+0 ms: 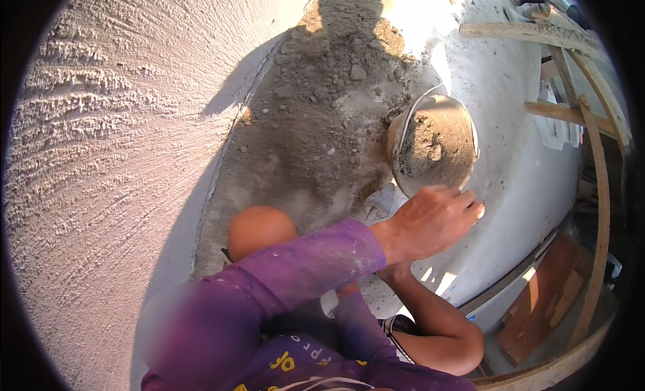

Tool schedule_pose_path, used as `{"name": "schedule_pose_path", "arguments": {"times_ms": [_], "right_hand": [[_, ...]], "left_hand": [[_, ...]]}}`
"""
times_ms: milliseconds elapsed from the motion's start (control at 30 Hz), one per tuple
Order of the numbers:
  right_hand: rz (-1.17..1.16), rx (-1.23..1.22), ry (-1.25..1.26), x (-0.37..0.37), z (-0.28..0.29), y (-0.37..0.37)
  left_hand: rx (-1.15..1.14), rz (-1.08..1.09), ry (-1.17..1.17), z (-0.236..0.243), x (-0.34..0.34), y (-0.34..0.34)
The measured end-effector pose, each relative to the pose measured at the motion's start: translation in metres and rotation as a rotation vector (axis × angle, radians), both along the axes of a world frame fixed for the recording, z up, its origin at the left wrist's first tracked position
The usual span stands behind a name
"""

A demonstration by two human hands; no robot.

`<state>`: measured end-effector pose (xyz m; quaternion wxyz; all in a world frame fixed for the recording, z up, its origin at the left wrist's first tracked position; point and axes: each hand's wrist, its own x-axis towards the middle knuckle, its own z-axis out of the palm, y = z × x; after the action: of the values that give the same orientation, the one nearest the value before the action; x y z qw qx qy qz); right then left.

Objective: The person applies cement to a curved wall using a trowel, smoothing the surface in upward strokes. They scoop cement from a bucket on the floor and continue spreading it along the lower wall section while squatting.

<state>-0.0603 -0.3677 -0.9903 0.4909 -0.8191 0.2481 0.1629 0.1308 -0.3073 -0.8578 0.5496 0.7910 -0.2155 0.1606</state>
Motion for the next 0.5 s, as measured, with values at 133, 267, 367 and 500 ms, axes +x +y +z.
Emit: {"name": "schedule_pose_path", "arguments": {"times_ms": [133, 267, 367, 500], "right_hand": [[0.071, -0.134, 0.002, 0.029, -0.035, 0.035], [0.353, -0.095, -0.031, 0.121, -0.047, 0.075], [0.447, 0.045, -0.069, 0.148, -0.044, 0.091], [0.195, 0.426, 0.221, 0.164, 0.021, 0.099]], "left_hand": [[0.155, -0.106, 0.063, -0.014, -0.012, 0.005], [0.198, -0.233, 0.12, -0.01, -0.017, 0.001], [0.222, -0.269, 0.159, -0.006, -0.025, 0.0], [0.247, -0.205, 0.144, -0.017, -0.025, 0.005]]}}
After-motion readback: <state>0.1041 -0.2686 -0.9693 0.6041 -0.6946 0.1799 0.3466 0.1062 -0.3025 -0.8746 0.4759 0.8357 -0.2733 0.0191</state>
